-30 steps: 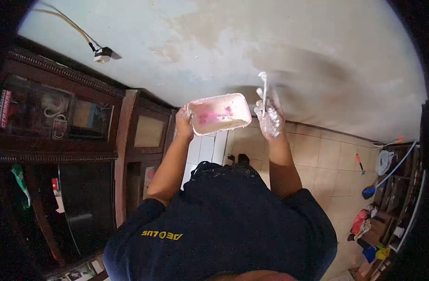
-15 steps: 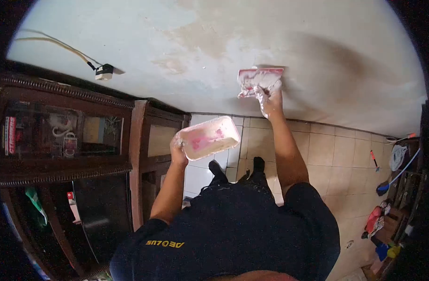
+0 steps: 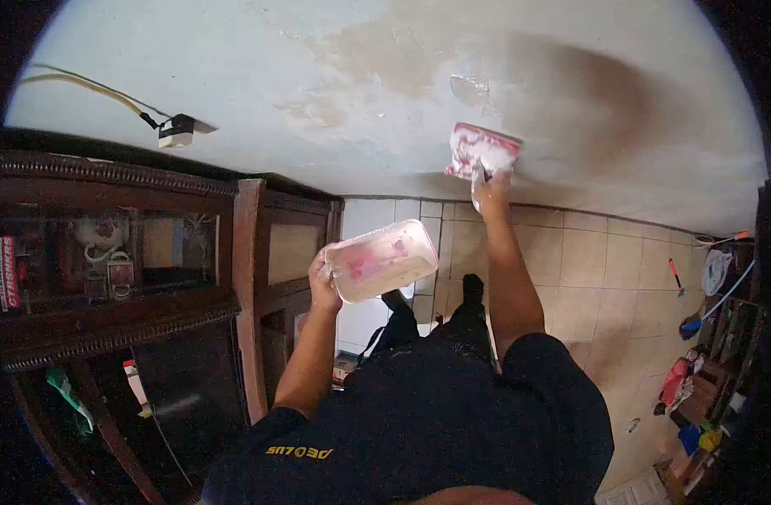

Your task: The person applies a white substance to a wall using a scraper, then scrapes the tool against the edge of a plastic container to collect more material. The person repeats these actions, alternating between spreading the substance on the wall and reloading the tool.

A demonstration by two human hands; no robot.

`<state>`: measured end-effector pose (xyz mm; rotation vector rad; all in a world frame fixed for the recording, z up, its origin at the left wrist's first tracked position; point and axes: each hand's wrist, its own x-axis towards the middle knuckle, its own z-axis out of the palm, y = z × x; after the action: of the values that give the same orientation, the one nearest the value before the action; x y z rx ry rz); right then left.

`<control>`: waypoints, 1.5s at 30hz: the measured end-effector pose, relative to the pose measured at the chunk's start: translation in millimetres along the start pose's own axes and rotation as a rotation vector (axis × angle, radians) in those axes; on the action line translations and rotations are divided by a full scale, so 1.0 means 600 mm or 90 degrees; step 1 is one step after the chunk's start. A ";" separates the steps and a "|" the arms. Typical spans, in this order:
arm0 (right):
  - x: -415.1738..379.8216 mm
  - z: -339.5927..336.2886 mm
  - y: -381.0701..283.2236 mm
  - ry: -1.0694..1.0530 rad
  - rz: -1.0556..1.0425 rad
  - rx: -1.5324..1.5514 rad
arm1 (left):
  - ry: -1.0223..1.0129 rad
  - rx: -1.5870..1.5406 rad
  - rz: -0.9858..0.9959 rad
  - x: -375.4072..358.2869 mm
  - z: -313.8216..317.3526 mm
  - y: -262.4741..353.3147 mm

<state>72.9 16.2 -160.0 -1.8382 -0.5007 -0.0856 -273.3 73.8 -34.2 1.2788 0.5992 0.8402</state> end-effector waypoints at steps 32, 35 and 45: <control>-0.128 -0.242 -0.249 -0.492 0.265 1.027 | 0.044 -0.111 -0.035 0.020 -0.005 -0.006; -0.132 -0.247 -0.247 -0.570 0.246 0.886 | 0.041 -0.117 -0.030 0.019 -0.001 -0.001; -0.184 -0.222 -0.266 -0.519 0.298 0.729 | 0.059 -0.137 -0.040 0.017 -0.002 -0.011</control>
<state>-62.1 -101.3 -7.4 -0.7335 -0.4874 1.0866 -266.9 82.5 -40.1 1.0249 0.6031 0.8900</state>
